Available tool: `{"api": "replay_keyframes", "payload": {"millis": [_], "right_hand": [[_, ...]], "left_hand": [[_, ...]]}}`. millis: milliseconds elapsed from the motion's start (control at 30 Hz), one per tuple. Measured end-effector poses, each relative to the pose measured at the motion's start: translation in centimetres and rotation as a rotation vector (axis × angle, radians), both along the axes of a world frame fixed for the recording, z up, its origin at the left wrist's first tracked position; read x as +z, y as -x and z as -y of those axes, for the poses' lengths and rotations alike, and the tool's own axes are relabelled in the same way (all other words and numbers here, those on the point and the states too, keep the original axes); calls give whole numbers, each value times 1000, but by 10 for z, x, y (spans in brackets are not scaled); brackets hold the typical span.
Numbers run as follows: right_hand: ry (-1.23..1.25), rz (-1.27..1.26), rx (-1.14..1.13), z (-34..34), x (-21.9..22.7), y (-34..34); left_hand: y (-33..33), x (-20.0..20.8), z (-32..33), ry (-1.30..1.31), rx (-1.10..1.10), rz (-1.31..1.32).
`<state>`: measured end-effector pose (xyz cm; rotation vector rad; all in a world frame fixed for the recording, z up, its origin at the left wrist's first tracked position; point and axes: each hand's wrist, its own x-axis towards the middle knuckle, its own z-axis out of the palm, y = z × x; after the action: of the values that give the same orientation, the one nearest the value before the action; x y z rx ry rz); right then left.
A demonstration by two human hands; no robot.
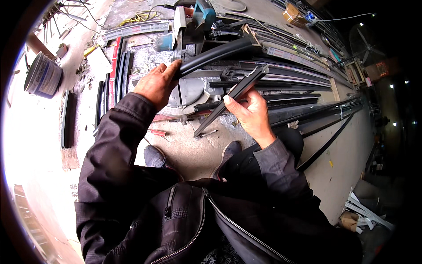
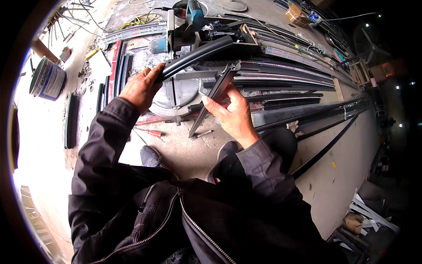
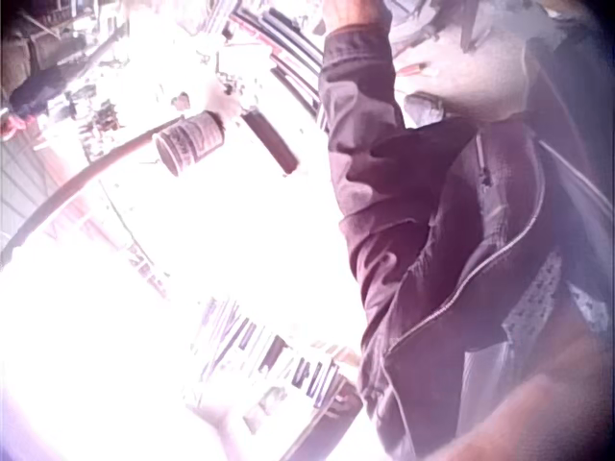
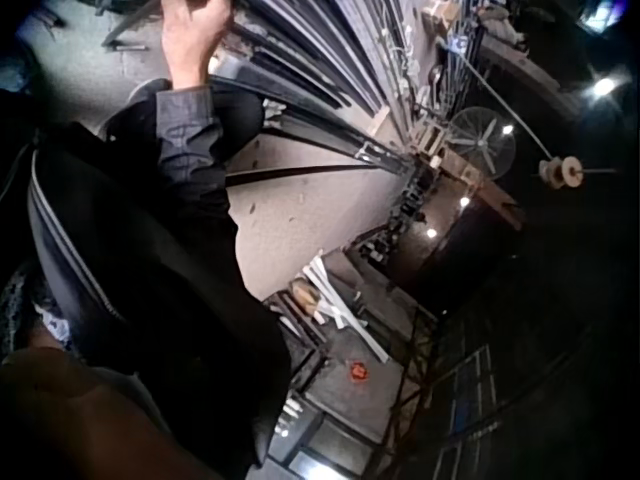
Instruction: The person measures and cuts black metal profiles using a miter saw in a workshop. They align the profiles, operate the saw to cut them to length, and inspect the cut ends before placing the pieces aside.
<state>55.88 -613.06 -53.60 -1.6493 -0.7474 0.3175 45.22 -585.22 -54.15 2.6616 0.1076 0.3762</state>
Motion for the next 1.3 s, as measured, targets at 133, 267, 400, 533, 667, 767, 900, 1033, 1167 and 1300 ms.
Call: {"api": "replay_keyframes", "payload": {"millis": [133, 267, 400, 533, 667, 767, 900, 1033, 1167, 1300], "right_hand": [[15, 19, -4, -1, -3, 0], [31, 43, -22, 1, -11, 0], [73, 42, -31, 2, -11, 3], [106, 57, -26, 3, -10, 5], [-20, -24, -19, 1, -11, 7], [20, 106, -50, 9, 1, 5], [27, 109, -70, 8, 15, 4], [31, 93, -118, 2, 4, -6], [38, 42, -118, -9, -9, -13], [65, -35, -41, -27, -33, -16]], "left_hand": [[0, -7, -4, 15, -10, 41], [1, -3, -5, 58, -14, 22], [3, -2, -7, 77, -14, 31], [6, -9, -20, 80, -32, 58], [13, -1, -33, 39, 11, -102], [16, -12, -51, 63, -9, -101], [26, -19, -74, 69, -33, -134], [37, -32, -97, 57, -27, -218], [42, -51, -113, 56, 43, -358], [51, -85, -126, 200, 44, -412]]}}
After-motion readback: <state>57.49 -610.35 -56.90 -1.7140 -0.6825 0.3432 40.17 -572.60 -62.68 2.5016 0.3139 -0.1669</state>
